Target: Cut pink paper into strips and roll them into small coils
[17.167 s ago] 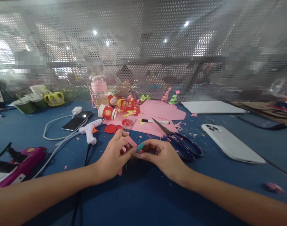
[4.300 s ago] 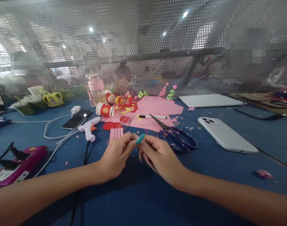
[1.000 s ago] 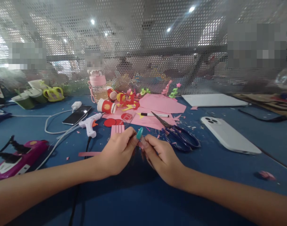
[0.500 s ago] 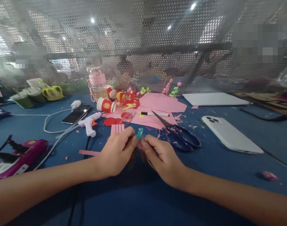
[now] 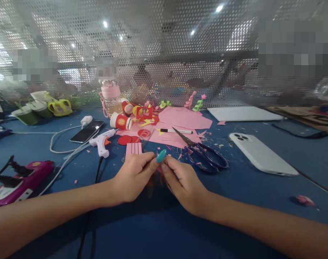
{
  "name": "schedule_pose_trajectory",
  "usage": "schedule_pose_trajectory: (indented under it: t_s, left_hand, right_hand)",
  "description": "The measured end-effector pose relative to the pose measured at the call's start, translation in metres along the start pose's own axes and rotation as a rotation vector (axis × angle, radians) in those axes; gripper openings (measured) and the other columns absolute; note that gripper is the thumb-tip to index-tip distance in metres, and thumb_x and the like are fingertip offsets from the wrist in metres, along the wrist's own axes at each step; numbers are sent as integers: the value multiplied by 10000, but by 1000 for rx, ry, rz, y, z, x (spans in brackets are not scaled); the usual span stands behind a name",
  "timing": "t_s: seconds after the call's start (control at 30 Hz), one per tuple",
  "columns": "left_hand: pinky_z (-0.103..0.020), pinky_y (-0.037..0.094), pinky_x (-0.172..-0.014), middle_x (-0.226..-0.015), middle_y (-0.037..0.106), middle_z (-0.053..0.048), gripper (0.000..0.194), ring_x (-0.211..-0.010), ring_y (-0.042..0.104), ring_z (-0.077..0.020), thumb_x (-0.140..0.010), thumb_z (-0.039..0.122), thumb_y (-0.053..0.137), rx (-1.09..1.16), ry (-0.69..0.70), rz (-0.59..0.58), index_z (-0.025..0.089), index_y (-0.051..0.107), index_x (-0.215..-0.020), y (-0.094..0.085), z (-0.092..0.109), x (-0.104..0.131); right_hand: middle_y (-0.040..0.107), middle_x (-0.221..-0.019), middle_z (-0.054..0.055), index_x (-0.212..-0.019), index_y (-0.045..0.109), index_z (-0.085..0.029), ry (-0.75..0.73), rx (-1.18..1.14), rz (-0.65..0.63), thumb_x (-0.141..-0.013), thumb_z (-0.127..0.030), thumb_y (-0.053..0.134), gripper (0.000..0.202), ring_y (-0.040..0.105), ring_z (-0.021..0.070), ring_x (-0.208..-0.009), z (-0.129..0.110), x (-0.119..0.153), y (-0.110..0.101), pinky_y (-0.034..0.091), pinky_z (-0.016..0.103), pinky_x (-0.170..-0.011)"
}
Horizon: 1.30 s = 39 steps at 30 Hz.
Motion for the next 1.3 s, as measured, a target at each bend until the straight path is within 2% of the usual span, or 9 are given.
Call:
schedule_pose_trajectory:
  t_s: [0.1, 0.43, 0.53, 0.67, 0.87, 1.1, 1.3]
  left_hand:
    - [-181, 307, -392, -444, 433, 56, 336, -396, 408, -71, -880, 358, 360, -30, 8, 30, 177, 414, -602, -1, 1, 0]
    - [-173, 307, -380, -418, 424, 65, 349, -376, 404, -64, -895, 378, 328, -39, -23, 25, 181, 410, -619, 1, -4, 2]
    - [-180, 341, -381, -454, 456, 55, 373, -392, 438, -74, -882, 458, 335, 62, -43, 16, 183, 422, -646, 3, -9, 3]
    - [-199, 389, -391, -506, 489, 39, 414, -404, 468, -84, -886, 506, 278, 161, -54, 60, 187, 423, -666, -1, -14, 3]
    - [-191, 360, -366, -468, 439, 62, 332, -365, 429, -74, -895, 395, 318, 69, -76, 90, 196, 379, -635, -3, -18, 1]
    - [-209, 284, -417, -466, 414, 55, 273, -406, 389, -84, -887, 251, 313, -206, 93, 52, 199, 350, -622, 0, 1, 1]
    - [-216, 250, -439, -491, 358, 63, 258, -424, 332, -86, -891, 218, 312, -270, 87, 41, 202, 322, -634, 7, 6, 3]
  right_hand:
    - [402, -518, -44, -660, 333, -223, -7, 22, -2, -908, -216, 305, 250, 375, 99, -438, -2, 0, 0, 305, 229, -439]
    - [417, -523, -42, -652, 343, -220, -26, 0, 7, -898, -203, 331, 247, 384, 95, -441, -3, 1, -1, 312, 225, -445]
    - [430, -523, -41, -669, 366, -217, 12, -34, 14, -902, -226, 328, 237, 400, 96, -436, 0, 1, -1, 328, 226, -442]
    - [367, -462, -66, -647, 334, -226, 117, -100, 57, -918, -291, 322, 280, 368, 90, -389, 11, 1, -3, 303, 221, -397]
    - [355, -445, -76, -647, 341, -225, 175, -170, 45, -922, -329, 328, 294, 348, 81, -362, 17, 2, 0, 282, 217, -366]
    - [412, -508, -44, -649, 373, -214, 205, -305, 50, -933, -405, 286, 353, 419, 100, -442, 20, 1, 0, 365, 231, -425]
    - [390, -463, -62, -624, 379, -209, 267, -324, 55, -918, -434, 340, 372, 397, 84, -381, 24, 3, 6, 327, 216, -378]
Point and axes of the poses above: each hand's wrist, its own x-axis away from the middle knuckle, its own y-axis out of the palm, z = x × y, the point moved 8 cm from there along -x, towards the middle knuckle
